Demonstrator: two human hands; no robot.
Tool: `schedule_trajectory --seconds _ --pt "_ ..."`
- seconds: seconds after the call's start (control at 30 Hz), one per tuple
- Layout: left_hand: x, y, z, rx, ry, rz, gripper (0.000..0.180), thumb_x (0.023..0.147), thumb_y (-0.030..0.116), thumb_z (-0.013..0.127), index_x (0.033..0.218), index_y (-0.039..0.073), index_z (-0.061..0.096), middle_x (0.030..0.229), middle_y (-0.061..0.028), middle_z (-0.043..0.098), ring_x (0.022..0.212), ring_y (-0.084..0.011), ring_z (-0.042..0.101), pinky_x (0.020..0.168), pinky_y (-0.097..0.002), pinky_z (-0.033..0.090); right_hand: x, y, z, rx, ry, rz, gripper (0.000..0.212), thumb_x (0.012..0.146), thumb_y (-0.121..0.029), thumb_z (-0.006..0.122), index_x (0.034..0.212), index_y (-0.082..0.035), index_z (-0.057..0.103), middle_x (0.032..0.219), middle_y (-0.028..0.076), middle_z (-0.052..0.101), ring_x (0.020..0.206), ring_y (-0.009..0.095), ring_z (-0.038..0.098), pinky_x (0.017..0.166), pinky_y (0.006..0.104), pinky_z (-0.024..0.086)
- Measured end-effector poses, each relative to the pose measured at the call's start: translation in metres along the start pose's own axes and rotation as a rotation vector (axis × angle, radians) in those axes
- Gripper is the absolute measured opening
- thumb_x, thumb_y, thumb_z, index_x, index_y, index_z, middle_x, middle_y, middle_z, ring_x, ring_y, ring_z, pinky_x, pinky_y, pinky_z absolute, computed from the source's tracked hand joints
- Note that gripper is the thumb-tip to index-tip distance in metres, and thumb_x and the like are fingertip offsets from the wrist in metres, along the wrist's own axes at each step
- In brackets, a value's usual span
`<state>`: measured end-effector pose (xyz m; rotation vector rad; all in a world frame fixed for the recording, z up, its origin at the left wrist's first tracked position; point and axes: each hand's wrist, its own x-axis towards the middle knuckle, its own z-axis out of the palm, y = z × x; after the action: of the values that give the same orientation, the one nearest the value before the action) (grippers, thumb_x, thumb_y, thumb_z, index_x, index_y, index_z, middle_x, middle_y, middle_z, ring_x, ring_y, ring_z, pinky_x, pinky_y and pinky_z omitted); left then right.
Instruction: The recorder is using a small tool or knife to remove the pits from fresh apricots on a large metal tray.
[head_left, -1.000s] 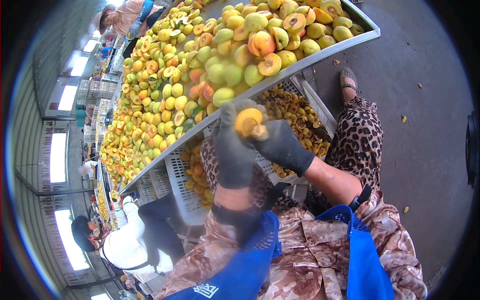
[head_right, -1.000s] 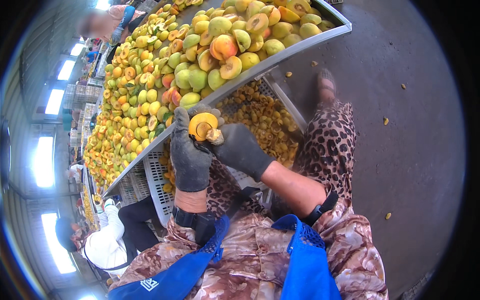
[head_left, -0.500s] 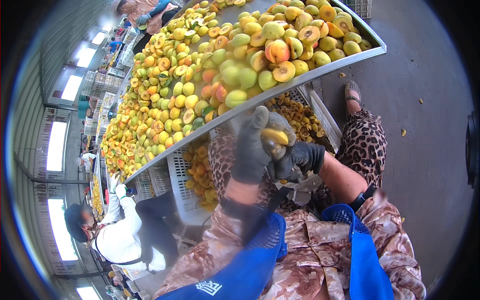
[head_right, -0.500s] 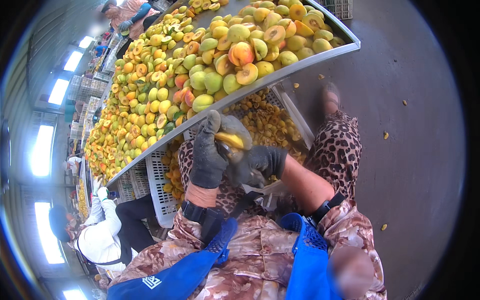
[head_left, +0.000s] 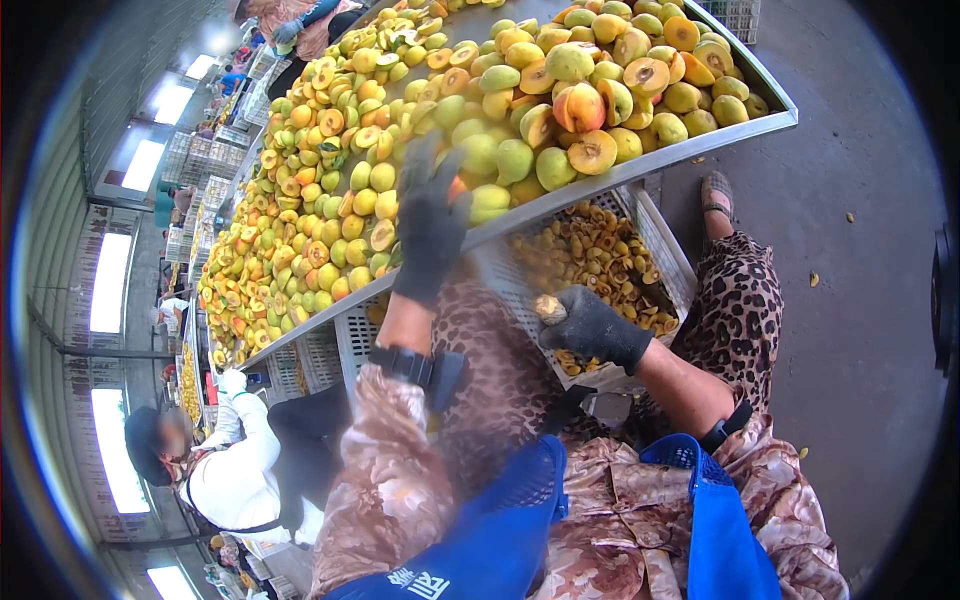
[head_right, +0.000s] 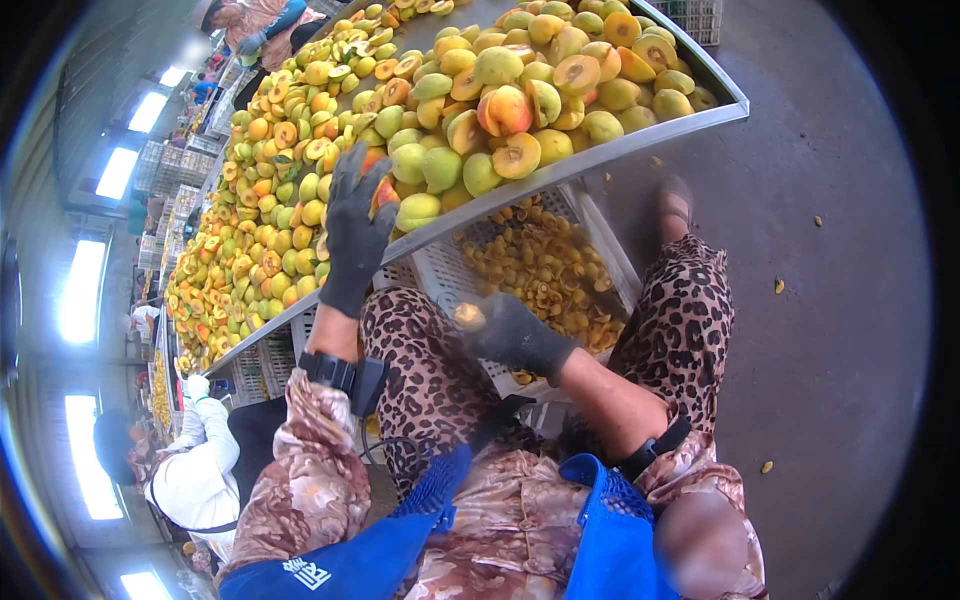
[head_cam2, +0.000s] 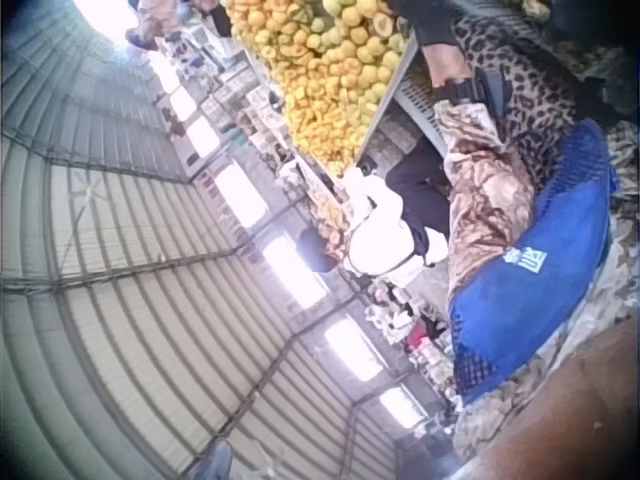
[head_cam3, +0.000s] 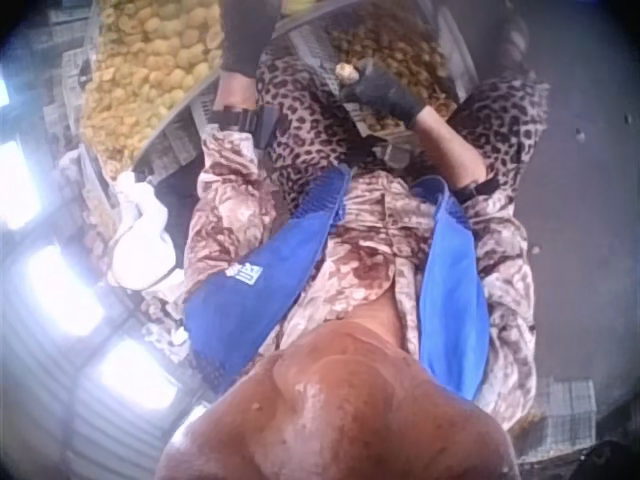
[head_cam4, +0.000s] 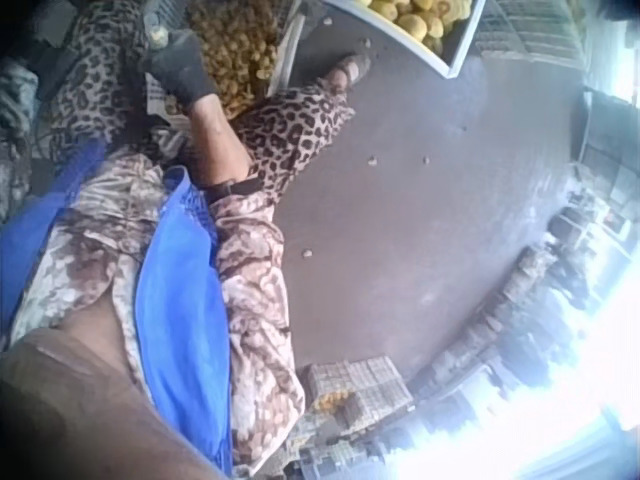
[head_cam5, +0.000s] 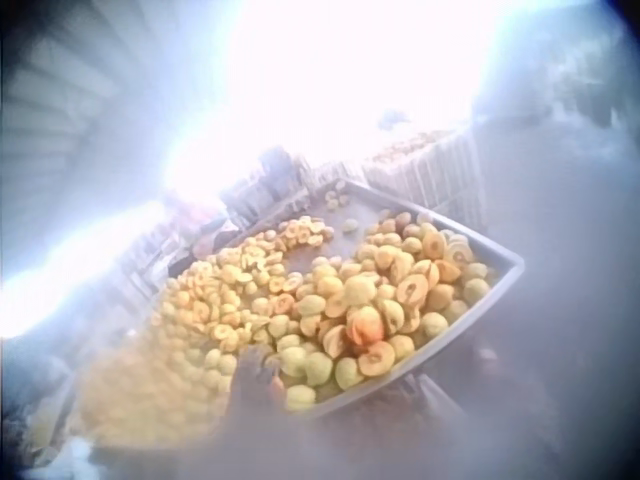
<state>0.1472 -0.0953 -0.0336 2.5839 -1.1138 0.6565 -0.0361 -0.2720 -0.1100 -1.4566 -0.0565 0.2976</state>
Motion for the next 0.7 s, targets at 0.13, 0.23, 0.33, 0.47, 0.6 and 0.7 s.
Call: schedule_trajectory --seconds 0.13,0.23,0.33,0.47,0.6,0.7 --pt "0.059 -0.016 0.045 -0.399 -0.21 0.034 0.062 0.07 0.002 0.072 0.131 0.01 0.059 0.137 -0.0146 0.055 0.133 -0.0348 0.045 0.113 -0.0426 0.034 0.005 -0.001 -0.009 -0.187 0.077 -0.109 0.013 0.074 -0.009 0.067 0.082 0.002 0.065 0.064 0.01 0.06 0.059 0.012 0.053 0.06 0.0329 0.047" --pt "0.075 -0.019 0.043 -0.081 -0.21 0.169 0.062 0.071 0.0 0.074 0.13 0.008 0.059 0.126 -0.0117 0.063 0.119 -0.0287 0.058 0.105 -0.0388 0.044 0.009 -0.005 -0.016 -0.131 0.134 -0.12 0.013 0.075 -0.011 0.066 0.081 0.001 0.065 0.066 0.013 0.062 0.058 0.018 0.056 0.059 0.0346 0.047" --pt "0.068 -0.005 0.018 -0.895 -0.051 -0.431 0.045 0.087 0.004 0.067 0.129 -0.003 0.056 0.111 -0.0085 0.066 0.087 -0.0138 0.066 0.076 -0.0256 0.056 0.009 -0.009 -0.023 -0.035 0.191 -0.185 0.015 0.074 -0.013 0.066 0.079 0.001 0.065 0.068 0.019 0.064 0.056 0.023 0.058 0.058 0.0375 0.047" --pt "0.016 0.044 -0.028 -1.371 -0.06 -0.656 0.051 0.104 0.039 0.044 0.13 -0.003 0.054 0.108 -0.0123 0.067 0.078 -0.0141 0.064 0.067 -0.024 0.053 0.003 -0.015 -0.02 -0.08 0.182 -0.174 0.016 0.073 -0.013 0.069 0.079 0.002 0.065 0.067 0.018 0.064 0.057 0.021 0.059 0.059 0.0368 0.048" --pt "-0.021 0.107 -0.031 -1.629 0.1 -0.929 0.063 0.104 0.052 0.036 0.121 -0.005 0.057 0.104 -0.0151 0.066 0.079 -0.0174 0.064 0.069 -0.0267 0.054 -0.001 -0.02 -0.004 -0.037 0.13 -0.164 0.019 0.073 -0.013 0.069 0.083 0.002 0.066 0.069 0.019 0.065 0.059 0.021 0.061 0.062 0.036 0.049" --pt "-0.036 0.137 -0.032 -1.635 -0.019 -0.957 0.061 0.103 0.051 0.039 0.118 -0.005 0.058 0.106 -0.0143 0.066 0.089 -0.0186 0.065 0.076 -0.0286 0.055 -0.001 -0.018 0.002 -0.044 0.173 -0.211 0.021 0.074 -0.014 0.069 0.087 0.002 0.067 0.073 0.02 0.066 0.063 0.022 0.064 0.064 0.0358 0.049"
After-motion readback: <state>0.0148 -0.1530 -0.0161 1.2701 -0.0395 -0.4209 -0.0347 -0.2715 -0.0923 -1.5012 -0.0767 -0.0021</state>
